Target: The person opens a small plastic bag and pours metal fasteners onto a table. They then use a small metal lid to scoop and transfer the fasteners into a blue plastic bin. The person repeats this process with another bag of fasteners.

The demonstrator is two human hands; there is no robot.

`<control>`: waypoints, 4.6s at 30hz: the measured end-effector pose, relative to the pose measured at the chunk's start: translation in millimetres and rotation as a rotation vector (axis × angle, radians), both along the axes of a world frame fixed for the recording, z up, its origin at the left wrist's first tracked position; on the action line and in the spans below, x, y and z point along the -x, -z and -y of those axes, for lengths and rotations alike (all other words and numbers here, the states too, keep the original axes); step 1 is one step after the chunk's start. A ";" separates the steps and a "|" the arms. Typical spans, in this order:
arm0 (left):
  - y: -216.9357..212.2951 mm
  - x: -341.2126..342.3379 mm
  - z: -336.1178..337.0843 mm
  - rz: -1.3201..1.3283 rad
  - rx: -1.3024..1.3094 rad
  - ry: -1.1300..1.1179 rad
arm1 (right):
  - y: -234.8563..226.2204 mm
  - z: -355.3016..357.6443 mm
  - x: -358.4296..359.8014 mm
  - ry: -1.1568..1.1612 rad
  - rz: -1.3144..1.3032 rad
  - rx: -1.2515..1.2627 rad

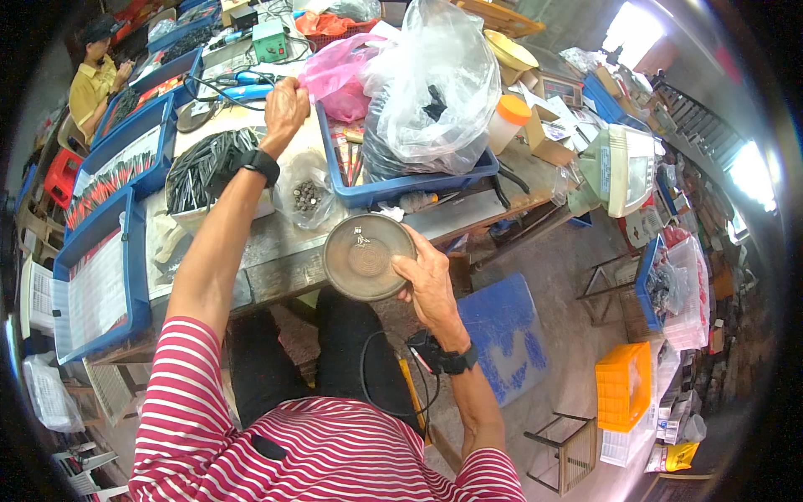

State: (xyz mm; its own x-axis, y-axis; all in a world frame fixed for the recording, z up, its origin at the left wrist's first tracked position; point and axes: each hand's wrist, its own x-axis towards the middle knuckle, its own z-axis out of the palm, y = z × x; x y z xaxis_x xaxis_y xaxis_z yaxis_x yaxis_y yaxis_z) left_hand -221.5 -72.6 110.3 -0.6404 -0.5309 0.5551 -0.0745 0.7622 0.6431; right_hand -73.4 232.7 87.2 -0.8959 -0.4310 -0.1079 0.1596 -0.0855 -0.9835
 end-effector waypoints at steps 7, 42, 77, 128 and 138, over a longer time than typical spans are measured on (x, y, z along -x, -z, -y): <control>-59.4 -15.7 26.4 -0.302 -0.382 0.291 | 4.0 -1.1 4.4 0.000 -0.013 -0.006; -17.9 -154.4 -75.9 0.005 -0.445 0.708 | 2.1 -28.7 23.8 0.056 -0.026 0.118; 50.4 -270.5 -22.7 0.133 -1.158 0.438 | -6.4 -7.8 122.5 0.620 -0.922 -0.695; 59.4 -264.0 -25.1 0.248 -1.154 0.475 | -52.9 138.0 161.0 0.347 -1.184 -0.594; 63.4 -263.9 -20.7 0.244 -1.172 0.541 | -46.6 145.8 162.0 0.381 -1.299 -0.659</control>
State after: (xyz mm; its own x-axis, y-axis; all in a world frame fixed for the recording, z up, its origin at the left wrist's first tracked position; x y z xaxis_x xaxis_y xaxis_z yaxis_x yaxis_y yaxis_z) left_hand 42.4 -51.9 47.0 -0.9406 -0.2612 -0.2168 -0.1457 -0.2660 0.9529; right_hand -235.5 86.9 133.7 -0.5618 -0.3484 0.7503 -0.7575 0.5812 -0.2973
